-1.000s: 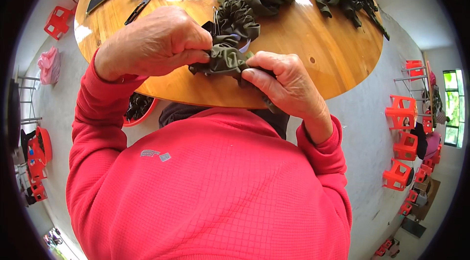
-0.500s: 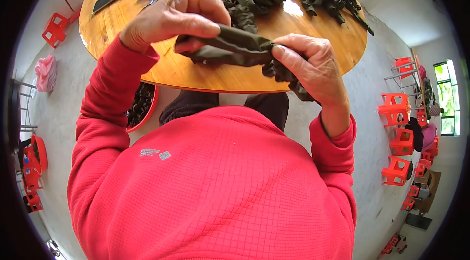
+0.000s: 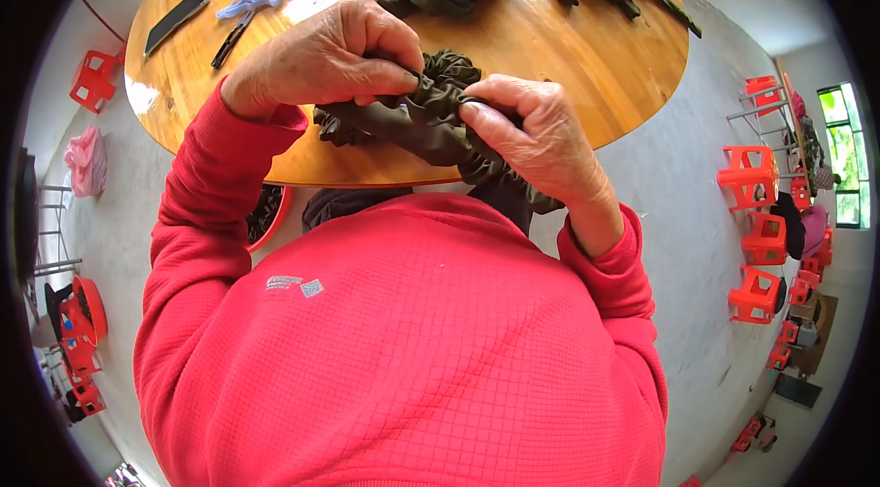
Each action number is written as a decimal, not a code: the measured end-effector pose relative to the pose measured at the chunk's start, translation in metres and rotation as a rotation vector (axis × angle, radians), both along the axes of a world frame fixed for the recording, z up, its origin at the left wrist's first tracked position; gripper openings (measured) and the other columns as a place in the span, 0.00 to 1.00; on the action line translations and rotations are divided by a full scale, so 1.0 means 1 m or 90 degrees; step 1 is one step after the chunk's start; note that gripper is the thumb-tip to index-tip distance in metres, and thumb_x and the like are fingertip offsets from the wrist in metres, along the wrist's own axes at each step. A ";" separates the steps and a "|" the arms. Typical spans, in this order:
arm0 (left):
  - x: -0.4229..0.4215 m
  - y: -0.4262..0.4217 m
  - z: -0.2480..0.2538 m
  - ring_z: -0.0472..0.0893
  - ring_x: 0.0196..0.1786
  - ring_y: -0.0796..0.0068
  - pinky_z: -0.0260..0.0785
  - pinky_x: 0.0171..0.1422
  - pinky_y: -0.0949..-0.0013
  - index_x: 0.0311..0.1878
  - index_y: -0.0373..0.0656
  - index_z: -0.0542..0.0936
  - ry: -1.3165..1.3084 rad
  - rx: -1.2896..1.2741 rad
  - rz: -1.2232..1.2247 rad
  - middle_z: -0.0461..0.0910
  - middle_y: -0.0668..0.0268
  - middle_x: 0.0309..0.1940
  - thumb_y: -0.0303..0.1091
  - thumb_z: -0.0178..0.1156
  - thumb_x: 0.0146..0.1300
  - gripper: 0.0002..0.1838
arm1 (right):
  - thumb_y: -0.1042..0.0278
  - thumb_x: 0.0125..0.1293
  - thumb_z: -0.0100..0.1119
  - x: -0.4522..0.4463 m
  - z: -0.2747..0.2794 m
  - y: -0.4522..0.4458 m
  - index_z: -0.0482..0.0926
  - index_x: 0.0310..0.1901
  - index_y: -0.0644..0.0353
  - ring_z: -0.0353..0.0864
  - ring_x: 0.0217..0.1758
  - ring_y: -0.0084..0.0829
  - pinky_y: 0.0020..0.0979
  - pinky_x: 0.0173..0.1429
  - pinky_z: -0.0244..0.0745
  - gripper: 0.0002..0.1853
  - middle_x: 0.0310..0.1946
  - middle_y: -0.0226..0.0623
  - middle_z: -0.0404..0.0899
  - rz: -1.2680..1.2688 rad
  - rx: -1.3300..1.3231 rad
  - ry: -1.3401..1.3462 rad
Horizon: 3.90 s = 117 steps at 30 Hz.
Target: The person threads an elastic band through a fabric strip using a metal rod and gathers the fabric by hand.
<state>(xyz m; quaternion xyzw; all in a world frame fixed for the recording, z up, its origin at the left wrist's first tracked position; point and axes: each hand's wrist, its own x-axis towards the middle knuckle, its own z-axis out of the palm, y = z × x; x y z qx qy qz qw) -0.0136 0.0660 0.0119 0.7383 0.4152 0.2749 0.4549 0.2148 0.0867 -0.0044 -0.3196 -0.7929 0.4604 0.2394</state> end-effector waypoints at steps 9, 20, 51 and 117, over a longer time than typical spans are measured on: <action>0.016 0.007 -0.006 0.69 0.18 0.85 0.60 0.21 0.79 0.29 0.35 0.77 0.092 -0.011 -0.061 0.70 0.70 0.15 0.27 0.56 0.57 0.05 | 0.76 0.58 0.58 0.012 -0.015 0.010 0.77 0.38 0.64 0.67 0.23 0.17 0.21 0.28 0.65 0.07 0.19 0.28 0.72 0.019 0.092 0.020; -0.037 -0.006 0.014 0.68 0.19 0.78 0.58 0.25 0.72 0.28 0.33 0.74 0.103 0.228 -0.103 0.66 0.66 0.15 0.25 0.56 0.57 0.05 | 0.72 0.60 0.58 0.039 -0.019 0.025 0.78 0.36 0.65 0.68 0.26 0.16 0.20 0.31 0.65 0.06 0.22 0.27 0.72 0.128 -0.032 -0.028; -0.017 -0.006 -0.021 0.68 0.18 0.90 0.59 0.20 0.84 0.32 0.37 0.79 -0.118 -0.108 0.030 0.72 0.74 0.19 0.25 0.58 0.57 0.03 | 0.81 0.59 0.55 -0.013 -0.004 -0.002 0.79 0.42 0.66 0.75 0.30 0.17 0.20 0.36 0.71 0.09 0.29 0.34 0.78 0.068 0.063 0.029; -0.017 -0.029 -0.025 0.60 0.12 0.95 0.48 0.14 0.87 0.33 0.39 0.78 -0.193 -0.209 0.111 0.68 0.77 0.14 0.34 0.56 0.61 0.08 | 0.84 0.56 0.49 0.000 -0.011 -0.008 0.76 0.46 0.65 0.56 0.21 0.08 0.15 0.25 0.51 0.16 0.18 0.18 0.65 0.059 -0.208 0.083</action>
